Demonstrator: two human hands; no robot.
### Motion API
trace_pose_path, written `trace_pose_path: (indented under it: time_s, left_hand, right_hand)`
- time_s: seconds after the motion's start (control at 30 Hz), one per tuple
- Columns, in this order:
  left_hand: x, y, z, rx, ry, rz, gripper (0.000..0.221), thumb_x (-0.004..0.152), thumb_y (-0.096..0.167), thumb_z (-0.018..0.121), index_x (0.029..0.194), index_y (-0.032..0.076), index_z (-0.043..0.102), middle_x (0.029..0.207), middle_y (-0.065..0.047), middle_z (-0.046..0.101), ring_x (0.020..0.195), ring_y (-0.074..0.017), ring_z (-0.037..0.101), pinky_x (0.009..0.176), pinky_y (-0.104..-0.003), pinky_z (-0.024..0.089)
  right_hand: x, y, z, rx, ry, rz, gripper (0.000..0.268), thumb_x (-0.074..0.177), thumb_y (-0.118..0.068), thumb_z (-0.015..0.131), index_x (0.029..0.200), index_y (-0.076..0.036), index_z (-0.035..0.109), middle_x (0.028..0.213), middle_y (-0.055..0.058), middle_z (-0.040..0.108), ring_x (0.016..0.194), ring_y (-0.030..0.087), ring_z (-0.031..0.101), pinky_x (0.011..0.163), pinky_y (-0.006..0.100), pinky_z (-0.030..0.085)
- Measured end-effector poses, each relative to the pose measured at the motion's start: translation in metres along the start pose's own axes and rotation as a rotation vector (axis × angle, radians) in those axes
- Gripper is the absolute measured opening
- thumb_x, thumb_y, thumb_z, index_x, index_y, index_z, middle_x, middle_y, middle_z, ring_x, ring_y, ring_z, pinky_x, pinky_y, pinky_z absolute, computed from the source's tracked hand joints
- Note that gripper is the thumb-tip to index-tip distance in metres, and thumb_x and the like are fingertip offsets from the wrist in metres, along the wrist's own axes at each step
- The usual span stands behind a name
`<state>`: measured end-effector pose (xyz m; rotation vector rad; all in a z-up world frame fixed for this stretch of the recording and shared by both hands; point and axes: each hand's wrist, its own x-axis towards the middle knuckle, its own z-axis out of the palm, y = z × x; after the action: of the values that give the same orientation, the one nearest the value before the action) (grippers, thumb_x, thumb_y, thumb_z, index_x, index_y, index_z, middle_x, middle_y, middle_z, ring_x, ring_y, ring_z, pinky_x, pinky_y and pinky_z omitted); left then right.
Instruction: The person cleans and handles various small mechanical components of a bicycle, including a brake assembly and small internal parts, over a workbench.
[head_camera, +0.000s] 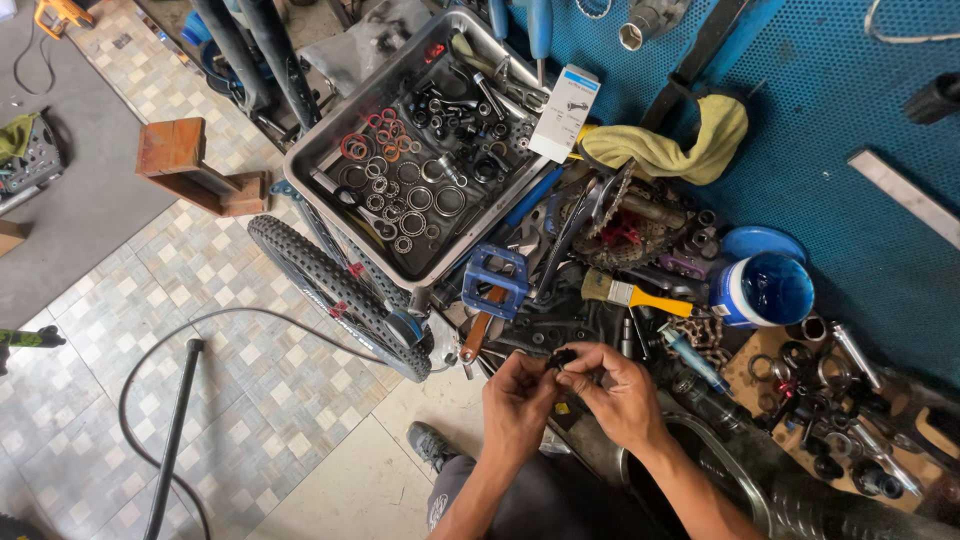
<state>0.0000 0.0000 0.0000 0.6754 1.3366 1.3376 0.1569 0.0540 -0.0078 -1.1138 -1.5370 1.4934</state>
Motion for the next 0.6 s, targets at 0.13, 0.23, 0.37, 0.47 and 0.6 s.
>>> trace_pose_path:
  time_s: [0.13, 0.23, 0.37, 0.47, 0.6]
  left_hand:
    - [0.001, 0.001, -0.001, -0.039, -0.020, 0.022, 0.004, 0.095, 0.001, 0.067, 0.094, -0.003, 0.064, 0.082, -0.008, 0.074, 0.071, -0.0105, 0.071, 0.065, -0.025, 0.060]
    - [0.000, -0.004, -0.002, -0.020, -0.004, 0.041, 0.005, 0.094, -0.001, 0.067, 0.093, -0.003, 0.063, 0.080, -0.008, 0.073, 0.070, -0.0104, 0.071, 0.063, -0.024, 0.059]
    - [-0.005, -0.015, -0.006, -0.037, 0.015, -0.004, 0.006, 0.094, -0.001, 0.067, 0.094, -0.003, 0.061, 0.079, -0.010, 0.072, 0.067, -0.0117, 0.070, 0.061, -0.027, 0.060]
    - [-0.006, -0.026, -0.013, -0.083, 0.015, -0.059, 0.008, 0.093, -0.001, 0.066, 0.096, -0.003, 0.059, 0.080, -0.010, 0.072, 0.067, -0.0134, 0.072, 0.061, -0.029, 0.062]
    - [-0.006, -0.044, -0.038, -0.050, 0.025, -0.079, 0.007, 0.094, 0.000, 0.065, 0.097, -0.005, 0.062, 0.086, -0.010, 0.076, 0.075, -0.0142, 0.072, 0.064, -0.031, 0.064]
  right_hand:
    - [0.000, 0.007, 0.002, 0.008, -0.009, -0.071, 0.009, 0.087, -0.005, 0.077, 0.094, -0.001, 0.072, 0.119, 0.018, 0.074, 0.099, 0.019, 0.074, 0.085, 0.032, 0.063]
    - [-0.003, 0.013, 0.007, 0.072, 0.018, -0.022, 0.010, 0.086, -0.006, 0.077, 0.092, -0.001, 0.069, 0.119, 0.015, 0.072, 0.093, 0.017, 0.073, 0.080, 0.031, 0.064]
    - [-0.006, 0.019, 0.008, 0.092, 0.026, 0.077, 0.010, 0.087, -0.007, 0.076, 0.092, -0.002, 0.069, 0.111, 0.013, 0.074, 0.089, 0.015, 0.074, 0.079, 0.029, 0.063]
    - [-0.005, 0.017, 0.009, 0.121, 0.013, 0.139, 0.010, 0.089, -0.008, 0.075, 0.097, -0.004, 0.070, 0.101, 0.012, 0.075, 0.087, 0.014, 0.074, 0.078, 0.028, 0.062]
    - [-0.005, 0.014, 0.008, -0.485, 0.084, 0.253, 0.018, 0.087, -0.020, 0.077, 0.101, -0.010, 0.072, 0.093, 0.003, 0.078, 0.083, 0.015, 0.076, 0.070, 0.030, 0.059]
